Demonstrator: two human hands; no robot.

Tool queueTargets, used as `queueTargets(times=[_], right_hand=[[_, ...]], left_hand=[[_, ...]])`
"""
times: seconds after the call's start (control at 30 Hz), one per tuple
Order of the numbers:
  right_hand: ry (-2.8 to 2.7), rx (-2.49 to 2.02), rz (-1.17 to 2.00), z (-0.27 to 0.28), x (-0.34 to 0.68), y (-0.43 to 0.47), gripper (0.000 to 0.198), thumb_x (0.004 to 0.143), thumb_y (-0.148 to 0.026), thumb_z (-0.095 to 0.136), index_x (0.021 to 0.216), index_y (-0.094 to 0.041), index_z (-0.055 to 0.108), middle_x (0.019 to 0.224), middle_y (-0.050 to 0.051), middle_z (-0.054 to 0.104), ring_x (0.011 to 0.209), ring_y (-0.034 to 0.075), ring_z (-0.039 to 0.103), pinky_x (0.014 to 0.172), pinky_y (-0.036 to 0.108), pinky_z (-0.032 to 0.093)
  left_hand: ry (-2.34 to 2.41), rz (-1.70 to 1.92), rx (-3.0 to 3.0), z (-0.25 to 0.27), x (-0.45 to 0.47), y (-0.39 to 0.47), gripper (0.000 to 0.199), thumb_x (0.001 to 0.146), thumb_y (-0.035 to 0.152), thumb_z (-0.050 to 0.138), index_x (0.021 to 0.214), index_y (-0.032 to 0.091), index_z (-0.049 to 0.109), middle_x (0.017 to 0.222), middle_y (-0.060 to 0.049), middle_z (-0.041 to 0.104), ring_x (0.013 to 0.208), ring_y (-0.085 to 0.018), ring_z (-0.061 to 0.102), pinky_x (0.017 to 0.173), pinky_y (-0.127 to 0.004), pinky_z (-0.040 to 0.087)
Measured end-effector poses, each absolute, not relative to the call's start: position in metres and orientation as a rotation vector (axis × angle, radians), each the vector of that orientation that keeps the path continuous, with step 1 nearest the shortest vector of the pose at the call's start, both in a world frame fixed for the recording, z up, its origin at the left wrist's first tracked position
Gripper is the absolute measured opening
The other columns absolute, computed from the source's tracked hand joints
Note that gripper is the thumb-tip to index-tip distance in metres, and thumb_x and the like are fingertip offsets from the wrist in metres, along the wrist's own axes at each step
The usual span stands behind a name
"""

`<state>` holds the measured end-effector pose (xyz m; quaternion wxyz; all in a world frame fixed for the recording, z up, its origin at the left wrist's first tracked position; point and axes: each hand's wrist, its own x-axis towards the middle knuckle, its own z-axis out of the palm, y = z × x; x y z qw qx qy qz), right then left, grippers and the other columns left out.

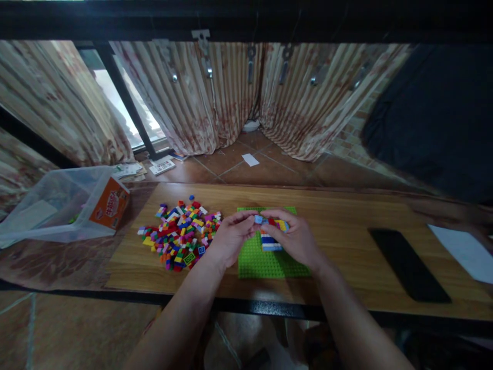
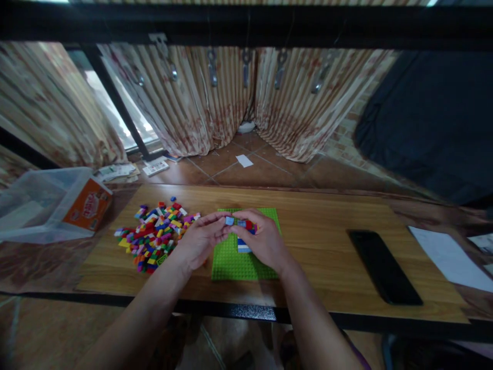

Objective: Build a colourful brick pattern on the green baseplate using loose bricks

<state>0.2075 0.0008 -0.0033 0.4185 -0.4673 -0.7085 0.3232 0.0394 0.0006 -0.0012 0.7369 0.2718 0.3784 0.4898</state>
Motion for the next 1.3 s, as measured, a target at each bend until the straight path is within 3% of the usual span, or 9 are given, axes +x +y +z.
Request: queueTargets(times=[0.3, 0.53, 0.73, 1.3], right_hand=[[-1.814, -1.225, 0.698, -0.007, 0.217, 0.008, 0.019, 0.087, -0.035, 0.06, 0.1, -0.027, 0.072, 0.098, 0.003, 0.07, 0.096, 0.021, 0.064, 0.088, 0.037, 0.049], [-1.86, -1.382, 0.561, -0.023, 0.258, 0.021, 0.015, 0.086, -0.035, 0.061, 0.092, -0.026, 0.072, 0.098, 0.005, 0.068, 0.097, 0.022, 0.063, 0.091, 0.041, 0.048], [-1.964, -1.489, 0.608, -0.031, 0.256, 0.022, 0.014, 0.086, -0.031, 0.062, 0.09, -0.025, 0.073, 0.1, 0.006, 0.068, 0.096, 0.022, 0.063, 0.09, 0.042, 0.047], [-2.036, -1.479, 0.709, -0.035, 0.253, 0.03, 0.018, 0.088, -0.03, 0.057, 0.093, -0.023, 0.073, 0.096, 0.007, 0.069, 0.091, 0.022, 0.063, 0.087, 0.04, 0.046]], left_hand=[[0.821, 1.014, 0.546, -0.007, 0.05, 0.002, 0.02, 0.075, 0.019, 0.076, 0.093, 0.012, 0.07, 0.085, -0.006, 0.073, 0.071, -0.011, 0.067, 0.075, -0.024, 0.05], [1.139, 1.06, 0.772, -0.009, 0.04, 0.012, 0.014, 0.073, 0.017, 0.07, 0.087, 0.013, 0.069, 0.08, -0.004, 0.072, 0.065, -0.01, 0.062, 0.066, -0.023, 0.045], [1.3, 1.003, 1.03, -0.025, 0.041, 0.015, 0.018, 0.071, 0.021, 0.068, 0.088, 0.015, 0.071, 0.077, -0.002, 0.069, 0.07, -0.014, 0.06, 0.067, -0.025, 0.045], [1.197, 0.965, 1.254, -0.038, 0.054, 0.014, 0.017, 0.074, 0.008, 0.059, 0.085, 0.016, 0.07, 0.082, -0.001, 0.069, 0.078, -0.015, 0.062, 0.074, -0.023, 0.047]])
